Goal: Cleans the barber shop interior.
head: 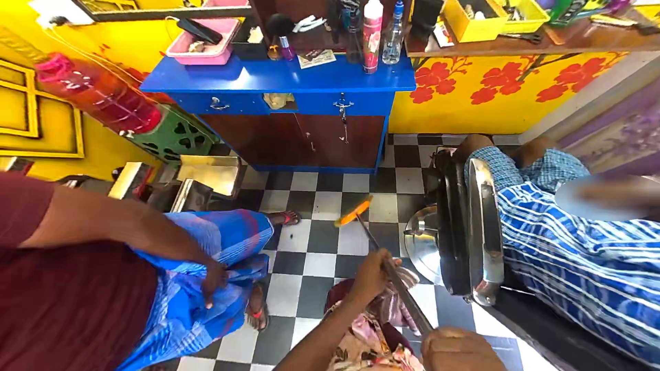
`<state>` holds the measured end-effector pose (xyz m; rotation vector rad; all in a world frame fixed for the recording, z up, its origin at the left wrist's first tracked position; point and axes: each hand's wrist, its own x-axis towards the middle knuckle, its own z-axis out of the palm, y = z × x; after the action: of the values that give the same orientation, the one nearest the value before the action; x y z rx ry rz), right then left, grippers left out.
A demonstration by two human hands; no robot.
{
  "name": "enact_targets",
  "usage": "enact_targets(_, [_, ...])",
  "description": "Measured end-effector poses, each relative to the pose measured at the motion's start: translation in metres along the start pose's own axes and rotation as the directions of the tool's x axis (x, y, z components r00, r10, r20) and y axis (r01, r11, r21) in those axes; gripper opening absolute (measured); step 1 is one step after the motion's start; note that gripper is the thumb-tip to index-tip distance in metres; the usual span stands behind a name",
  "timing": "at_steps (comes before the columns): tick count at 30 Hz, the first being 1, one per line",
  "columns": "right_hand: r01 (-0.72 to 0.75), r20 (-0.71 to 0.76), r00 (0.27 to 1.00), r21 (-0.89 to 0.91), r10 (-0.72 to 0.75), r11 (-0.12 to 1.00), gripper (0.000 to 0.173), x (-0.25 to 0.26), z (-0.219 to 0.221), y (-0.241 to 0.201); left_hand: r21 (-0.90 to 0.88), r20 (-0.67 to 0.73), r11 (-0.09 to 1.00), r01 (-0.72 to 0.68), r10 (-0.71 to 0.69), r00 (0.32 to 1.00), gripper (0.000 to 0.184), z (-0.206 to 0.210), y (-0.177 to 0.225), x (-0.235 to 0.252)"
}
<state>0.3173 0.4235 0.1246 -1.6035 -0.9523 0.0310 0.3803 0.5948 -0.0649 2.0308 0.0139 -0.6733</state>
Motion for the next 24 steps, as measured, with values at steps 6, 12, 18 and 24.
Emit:
enact_targets(6, [0.051, 0.072, 0.996, 0.083, -0.057, 0.995, 0.049, 0.053, 0.016, 0.084, 0.032, -0.246, 0.991, 0.127, -0.116, 0.962, 0.040, -0.090, -0.044, 0.051])
enact_targets(12, [-0.041, 0.012, 0.999, 0.176, 0.040, 0.983, 0.046, 0.147, 0.065, 0.238, 0.093, -0.341, 0.930, 0.355, -0.306, 0.889, 0.045, -0.194, -0.131, 0.152])
enact_targets(18, [-0.154, -0.069, 0.984, 0.123, 0.163, 0.980, 0.040, 0.187, 0.021, 0.256, 0.180, -0.145, 0.926, 0.331, -0.308, 0.940, 0.039, -0.208, -0.130, 0.227])
enact_targets(24, [-0.310, -0.231, 0.929, -0.056, 0.289, 0.949, 0.037, 0.153, -0.033, 0.187, 0.184, 0.218, 0.978, 0.098, -0.138, 0.966, 0.041, -0.136, -0.044, 0.264])
